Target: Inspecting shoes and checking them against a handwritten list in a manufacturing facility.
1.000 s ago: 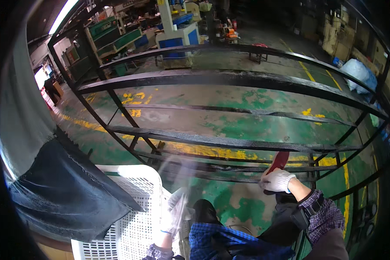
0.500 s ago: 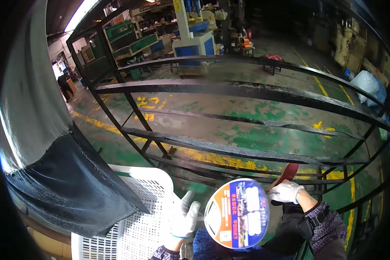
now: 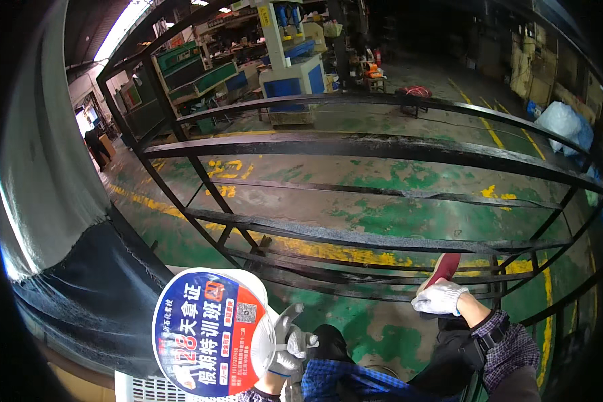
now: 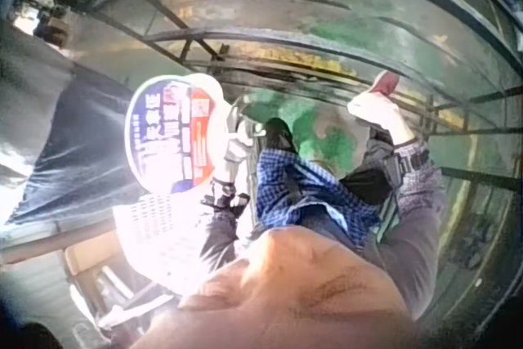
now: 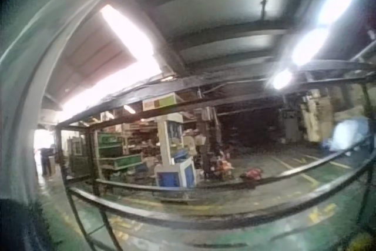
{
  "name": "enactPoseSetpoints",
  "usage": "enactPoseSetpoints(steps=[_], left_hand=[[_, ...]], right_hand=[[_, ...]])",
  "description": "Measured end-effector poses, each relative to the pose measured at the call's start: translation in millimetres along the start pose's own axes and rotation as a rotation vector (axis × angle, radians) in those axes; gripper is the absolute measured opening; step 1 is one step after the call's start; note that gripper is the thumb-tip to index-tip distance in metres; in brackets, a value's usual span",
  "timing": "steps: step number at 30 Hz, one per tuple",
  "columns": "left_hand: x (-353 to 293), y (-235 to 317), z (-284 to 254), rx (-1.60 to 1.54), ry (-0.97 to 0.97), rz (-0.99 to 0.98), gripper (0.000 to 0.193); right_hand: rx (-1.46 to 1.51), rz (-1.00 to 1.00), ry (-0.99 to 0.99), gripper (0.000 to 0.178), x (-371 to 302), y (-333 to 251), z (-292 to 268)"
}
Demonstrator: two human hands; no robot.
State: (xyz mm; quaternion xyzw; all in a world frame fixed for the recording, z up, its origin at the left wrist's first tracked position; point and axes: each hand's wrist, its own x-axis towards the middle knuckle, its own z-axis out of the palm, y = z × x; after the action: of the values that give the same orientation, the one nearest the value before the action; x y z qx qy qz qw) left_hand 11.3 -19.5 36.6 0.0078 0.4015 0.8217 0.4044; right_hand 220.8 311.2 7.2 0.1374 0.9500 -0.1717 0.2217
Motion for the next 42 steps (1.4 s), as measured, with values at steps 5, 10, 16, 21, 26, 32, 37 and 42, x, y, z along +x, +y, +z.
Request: enactPoseSetpoints(steps=[5,10,16,21,26,32,37,42], left_hand=[[0,0,-9,1.38,0.186,0.418,0.044],[9,-14,-35,0.142,-0.142,0.135,0.049],[11,-13,-31,0.999,0.193,0.29,0.04],[7,4,-16,0.242,0.215,-0.152,0.024],[22,-3,-41,1.202,0.157,0.24,0.043],[19,-14,-68,0.451,0.041,0.047,0.047],[16,-14,-39,1.348,0.19,0.401,0.032],[6,2,-27,0.276,0.133,-0.059,0.042]], right_hand=[[-0.124,0.107,-0.021,0.035,-2,1,2],[-0.026,0.036,-0.005,0.036,1,1,1],[-0.002,0.087,-0.054,0.037,2,1,2],[0.119,0.04,-0.011,0.043,-3,-1,-1],[-0.058,0.138,-0.086,0.04,-3,-5,-8],[0.085,0.121,-0.135,0.047,-5,-9,-15],[-0.006,0.222,-0.13,0.045,-4,-12,-14],[0.006,0.172,-0.089,0.043,-4,-8,-8]])
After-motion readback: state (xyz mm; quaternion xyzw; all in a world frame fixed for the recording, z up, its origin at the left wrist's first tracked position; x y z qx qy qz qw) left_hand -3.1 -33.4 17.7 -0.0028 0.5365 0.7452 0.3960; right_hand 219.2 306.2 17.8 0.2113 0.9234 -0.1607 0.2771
